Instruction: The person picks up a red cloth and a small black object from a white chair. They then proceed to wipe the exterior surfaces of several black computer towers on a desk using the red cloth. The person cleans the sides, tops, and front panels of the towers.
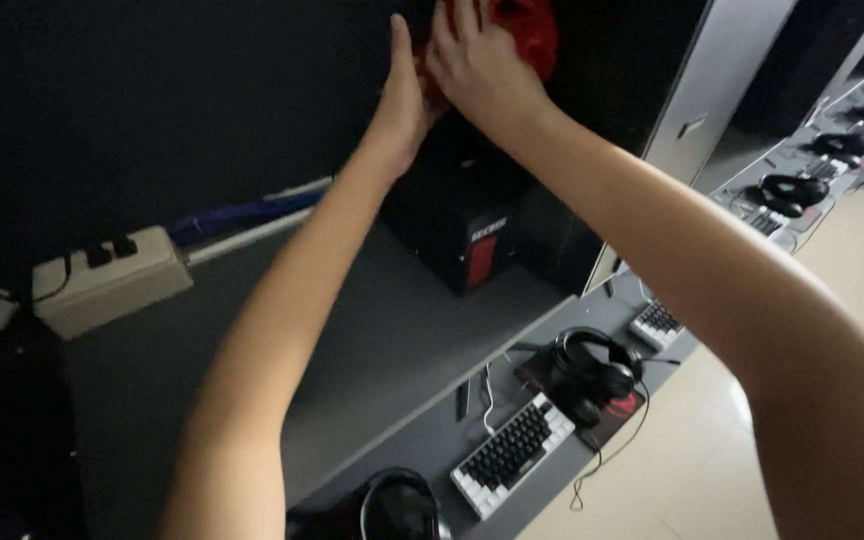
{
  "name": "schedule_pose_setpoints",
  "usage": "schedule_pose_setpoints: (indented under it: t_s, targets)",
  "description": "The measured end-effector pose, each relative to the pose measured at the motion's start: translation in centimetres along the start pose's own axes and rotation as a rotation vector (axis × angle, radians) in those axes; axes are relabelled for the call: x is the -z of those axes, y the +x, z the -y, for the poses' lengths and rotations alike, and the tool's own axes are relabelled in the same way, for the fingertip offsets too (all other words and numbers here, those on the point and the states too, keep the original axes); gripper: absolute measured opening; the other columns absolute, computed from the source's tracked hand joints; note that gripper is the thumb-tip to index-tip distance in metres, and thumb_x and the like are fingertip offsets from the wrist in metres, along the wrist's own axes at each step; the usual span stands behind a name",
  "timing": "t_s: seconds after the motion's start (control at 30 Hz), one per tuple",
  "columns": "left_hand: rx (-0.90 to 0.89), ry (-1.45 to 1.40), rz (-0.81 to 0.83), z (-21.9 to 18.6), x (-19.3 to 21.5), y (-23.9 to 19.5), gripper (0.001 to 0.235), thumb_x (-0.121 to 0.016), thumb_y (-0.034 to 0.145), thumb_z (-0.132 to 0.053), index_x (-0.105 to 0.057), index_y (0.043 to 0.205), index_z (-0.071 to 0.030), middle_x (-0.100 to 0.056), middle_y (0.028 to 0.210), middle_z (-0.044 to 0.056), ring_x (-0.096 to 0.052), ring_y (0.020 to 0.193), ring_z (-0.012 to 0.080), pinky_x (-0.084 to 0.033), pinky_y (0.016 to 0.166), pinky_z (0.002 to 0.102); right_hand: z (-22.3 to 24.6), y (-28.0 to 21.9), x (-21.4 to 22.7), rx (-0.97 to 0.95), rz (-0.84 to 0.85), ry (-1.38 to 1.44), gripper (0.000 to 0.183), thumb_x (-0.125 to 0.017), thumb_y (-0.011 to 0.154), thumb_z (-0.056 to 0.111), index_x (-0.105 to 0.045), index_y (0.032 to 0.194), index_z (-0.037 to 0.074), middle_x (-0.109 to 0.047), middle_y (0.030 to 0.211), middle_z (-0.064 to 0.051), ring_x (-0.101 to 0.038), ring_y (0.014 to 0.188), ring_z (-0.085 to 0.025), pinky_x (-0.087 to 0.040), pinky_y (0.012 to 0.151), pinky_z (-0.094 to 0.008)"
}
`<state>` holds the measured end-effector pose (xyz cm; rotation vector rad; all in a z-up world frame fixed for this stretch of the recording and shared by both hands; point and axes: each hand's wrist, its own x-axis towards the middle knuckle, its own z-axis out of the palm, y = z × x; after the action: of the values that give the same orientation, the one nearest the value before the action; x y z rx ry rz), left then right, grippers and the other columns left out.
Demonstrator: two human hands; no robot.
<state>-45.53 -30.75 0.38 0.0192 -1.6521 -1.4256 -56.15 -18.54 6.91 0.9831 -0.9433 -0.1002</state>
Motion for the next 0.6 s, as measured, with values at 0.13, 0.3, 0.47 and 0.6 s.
schedule_pose_setpoints:
  t_s: [0.13,0.3,0.47,0.6]
  targets:
    - [0.092,-0.015,0.038,1.5,2.9,1.0,0.111,-0.030,0.093,-0.085,-0.050,0.150,0.008,-0.061,0.141,0.027,-0.054,0.138,0.0417,-0.038,0.121,0.051,-0.2,0.8,-3.9,0.021,0.187,0.284,0.027,-0.071,0.091,0.018,-0.071,0.118,0.015,-0.072,0.116,-0.005,-0.070,0.097,-0.019,-0.055,0.061,-0.032]
    - [0.046,0.144,-0.037,1.2,5.3,-0.1,0.111,-0.027,0.088,-0.088,-0.040,0.155,0.000,-0.054,0.148,0.025,-0.050,0.144,0.0394,-0.034,0.123,0.048,2.4,2.4,-5.7,0.046,0.350,0.386,0.029,-0.069,0.100,0.014,-0.070,0.129,0.012,-0.071,0.114,-0.008,-0.068,0.094,-0.021,-0.055,0.063,-0.037]
    - [0.019,0.373,-0.118,0.9,5.3,-0.9,0.114,-0.020,0.083,-0.091,-0.035,0.157,-0.006,-0.045,0.155,0.020,-0.039,0.147,0.0359,-0.030,0.117,0.052,4.6,2.9,-4.4,0.179,0.273,0.196,0.036,-0.069,0.090,0.027,-0.068,0.126,0.021,-0.069,0.119,-0.001,-0.067,0.103,-0.016,-0.056,0.071,-0.035]
    - [0.079,0.416,-0.121,0.1,5.4,-0.9,0.113,-0.016,0.080,-0.091,-0.044,0.152,-0.009,-0.053,0.148,0.018,-0.047,0.140,0.0344,-0.033,0.114,0.054,6.6,2.9,-7.8,0.232,0.231,0.132,0.039,-0.070,0.086,0.032,-0.068,0.124,0.025,-0.070,0.121,0.002,-0.068,0.105,-0.014,-0.057,0.072,-0.034]
